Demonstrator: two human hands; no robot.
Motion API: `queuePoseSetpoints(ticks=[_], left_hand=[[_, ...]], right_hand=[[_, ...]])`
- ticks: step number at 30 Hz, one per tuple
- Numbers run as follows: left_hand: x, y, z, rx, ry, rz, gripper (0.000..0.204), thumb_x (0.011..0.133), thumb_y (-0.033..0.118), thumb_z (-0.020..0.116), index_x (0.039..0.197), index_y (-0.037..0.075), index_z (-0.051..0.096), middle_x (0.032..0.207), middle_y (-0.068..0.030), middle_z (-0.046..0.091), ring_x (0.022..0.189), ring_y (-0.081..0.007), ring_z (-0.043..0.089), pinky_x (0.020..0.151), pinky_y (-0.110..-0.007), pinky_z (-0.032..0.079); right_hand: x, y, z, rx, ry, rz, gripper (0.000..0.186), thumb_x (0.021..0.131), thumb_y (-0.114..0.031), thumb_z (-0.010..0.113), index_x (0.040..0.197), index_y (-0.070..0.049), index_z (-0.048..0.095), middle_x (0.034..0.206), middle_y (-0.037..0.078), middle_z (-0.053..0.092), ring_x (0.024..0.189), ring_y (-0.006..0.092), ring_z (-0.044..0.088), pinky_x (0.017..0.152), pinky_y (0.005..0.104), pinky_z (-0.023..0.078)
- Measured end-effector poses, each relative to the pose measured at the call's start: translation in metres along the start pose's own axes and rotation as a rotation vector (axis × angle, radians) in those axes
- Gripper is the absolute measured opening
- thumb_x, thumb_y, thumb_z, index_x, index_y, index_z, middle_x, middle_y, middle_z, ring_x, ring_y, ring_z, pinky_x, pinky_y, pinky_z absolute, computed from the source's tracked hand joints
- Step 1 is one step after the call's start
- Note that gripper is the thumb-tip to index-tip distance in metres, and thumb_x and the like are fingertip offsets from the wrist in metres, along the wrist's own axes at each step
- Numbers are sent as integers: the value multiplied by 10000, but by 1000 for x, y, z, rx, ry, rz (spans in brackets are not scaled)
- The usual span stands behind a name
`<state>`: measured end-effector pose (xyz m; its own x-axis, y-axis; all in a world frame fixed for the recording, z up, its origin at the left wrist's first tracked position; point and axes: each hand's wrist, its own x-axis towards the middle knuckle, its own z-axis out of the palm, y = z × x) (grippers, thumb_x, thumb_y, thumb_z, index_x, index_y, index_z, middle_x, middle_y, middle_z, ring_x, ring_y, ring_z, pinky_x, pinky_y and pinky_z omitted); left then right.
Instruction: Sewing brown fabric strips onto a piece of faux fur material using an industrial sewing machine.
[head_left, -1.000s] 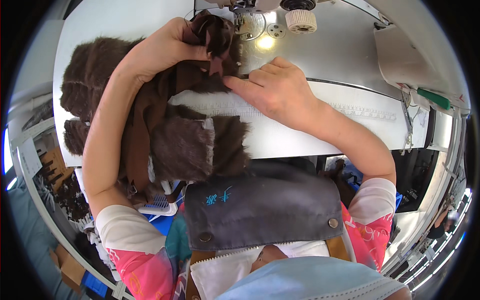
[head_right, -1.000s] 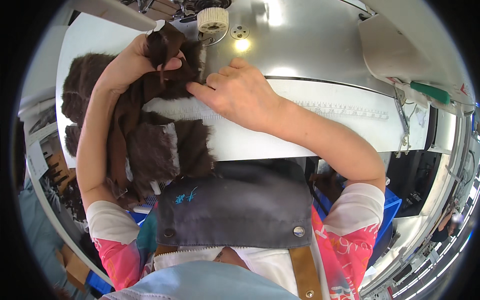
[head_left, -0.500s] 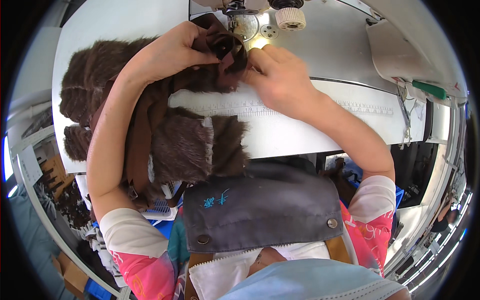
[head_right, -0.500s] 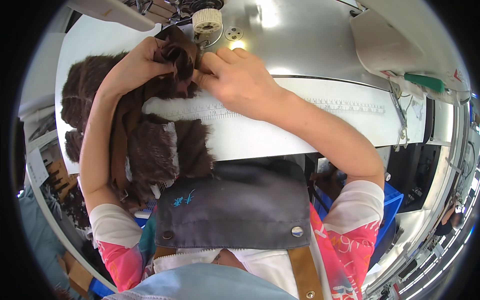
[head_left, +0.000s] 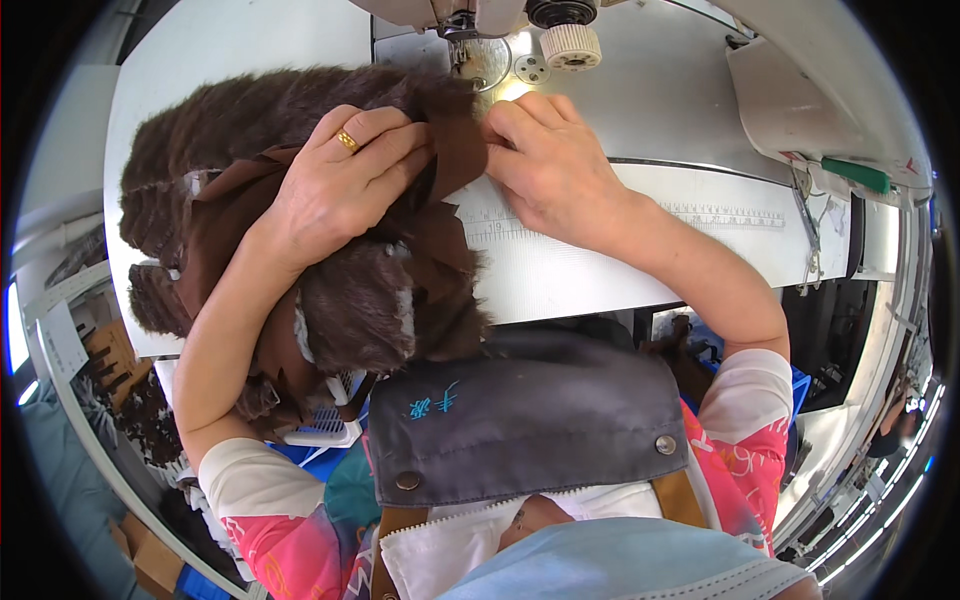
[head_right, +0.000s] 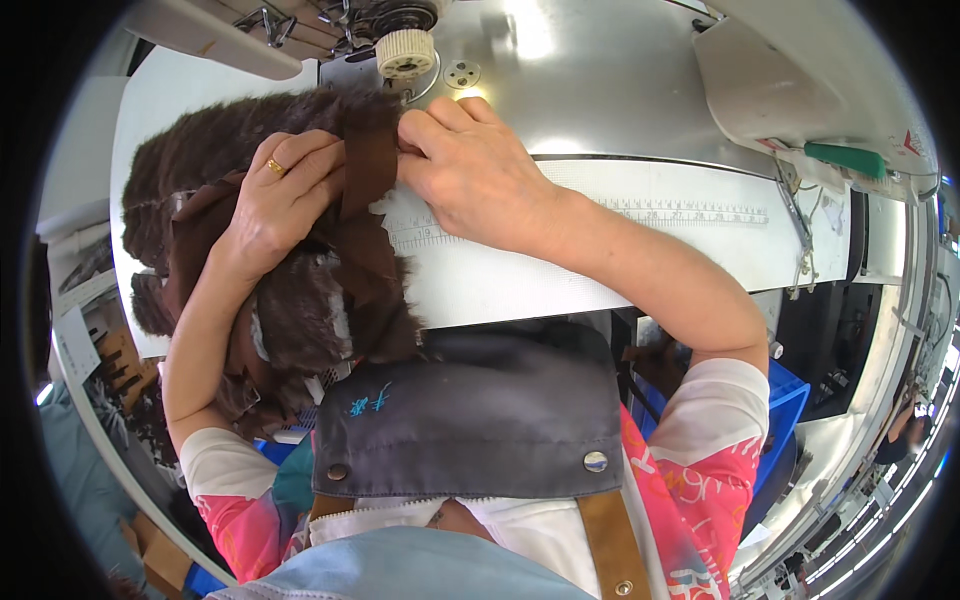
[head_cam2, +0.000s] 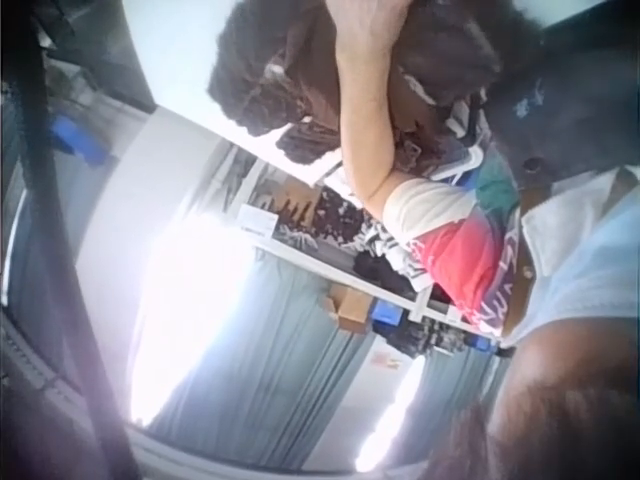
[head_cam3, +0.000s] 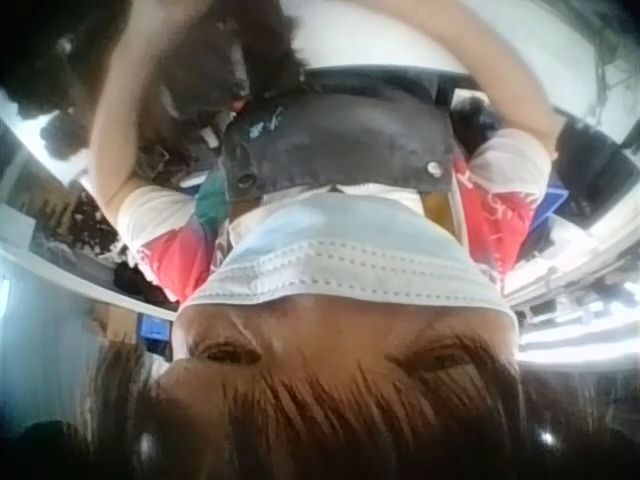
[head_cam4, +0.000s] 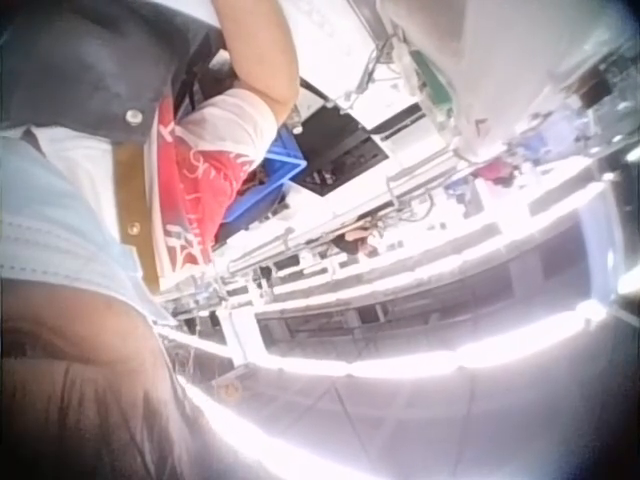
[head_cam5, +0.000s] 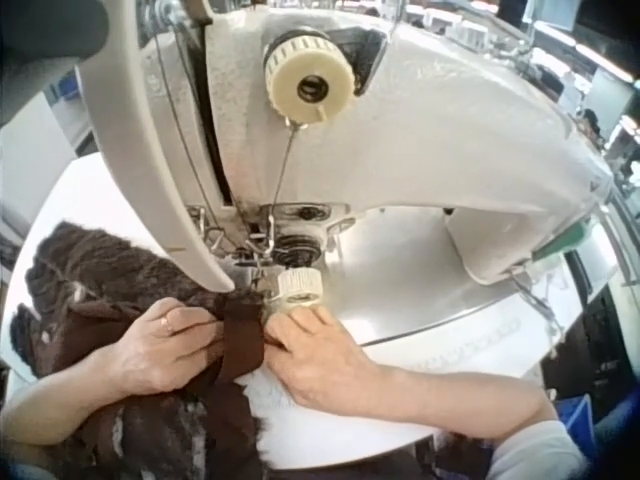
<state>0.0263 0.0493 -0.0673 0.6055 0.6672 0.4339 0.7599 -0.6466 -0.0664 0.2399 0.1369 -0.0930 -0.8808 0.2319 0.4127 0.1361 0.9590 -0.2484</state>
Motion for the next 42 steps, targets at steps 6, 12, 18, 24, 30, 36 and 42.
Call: queuePoseSetpoints(ticks=[6,12,18,24,30,36,42], left_hand=[[-6,-3,10,-197,44,-130,191,603,53,589,779,-19,597,954,-102,608,887,-257,599,732,-346,495],[-10,-10,8,-326,3,-203,165,611,35,594,767,-16,590,968,-97,606,898,-263,601,723,-340,502],[2,-9,1,-197,154,-176,179,586,-33,622,755,-24,565,939,-109,600,843,-262,597,683,-330,494],[-19,-10,12,-422,189,-490,418,562,-68,626,962,22,545,730,-96,556,556,-262,529,506,-263,428],[-8,-1,4,-659,238,-678,624,557,-107,615,1144,62,488,795,-126,581,623,-326,560,551,-279,465],[-11,-15,-6,-522,-77,-327,389,523,-83,590,897,21,563,747,-120,487,645,-327,520,542,-351,427],[-5,-16,-17,-514,22,-423,409,559,-52,635,953,34,566,717,-82,437,547,-208,423,492,-259,375]], right_hand=[[0,0,1,-159,105,-87,258,705,-87,583,947,-58,668,1064,46,554,1084,235,459,928,388,356],[1,1,3,-138,48,-76,282,727,-84,563,994,-55,650,1066,48,586,1142,236,448,985,416,330],[1,3,1,-112,14,-42,297,737,-79,553,1019,-49,642,1091,54,591,1131,239,464,987,418,328],[3,2,2,-86,54,-46,297,737,-76,564,1022,-46,643,1090,57,595,1121,241,477,983,417,336],[3,1,1,-58,54,-30,287,742,-71,570,1016,-46,650,1090,59,600,1120,244,480,984,420,338],[3,1,0,-54,56,-32,275,742,-71,571,1001,-43,655,1068,61,608,1103,247,490,978,421,341],[4,2,1,-59,87,-45,265,732,-69,574,981,-36,659,1046,64,618,1072,247,507,958,410,355]])
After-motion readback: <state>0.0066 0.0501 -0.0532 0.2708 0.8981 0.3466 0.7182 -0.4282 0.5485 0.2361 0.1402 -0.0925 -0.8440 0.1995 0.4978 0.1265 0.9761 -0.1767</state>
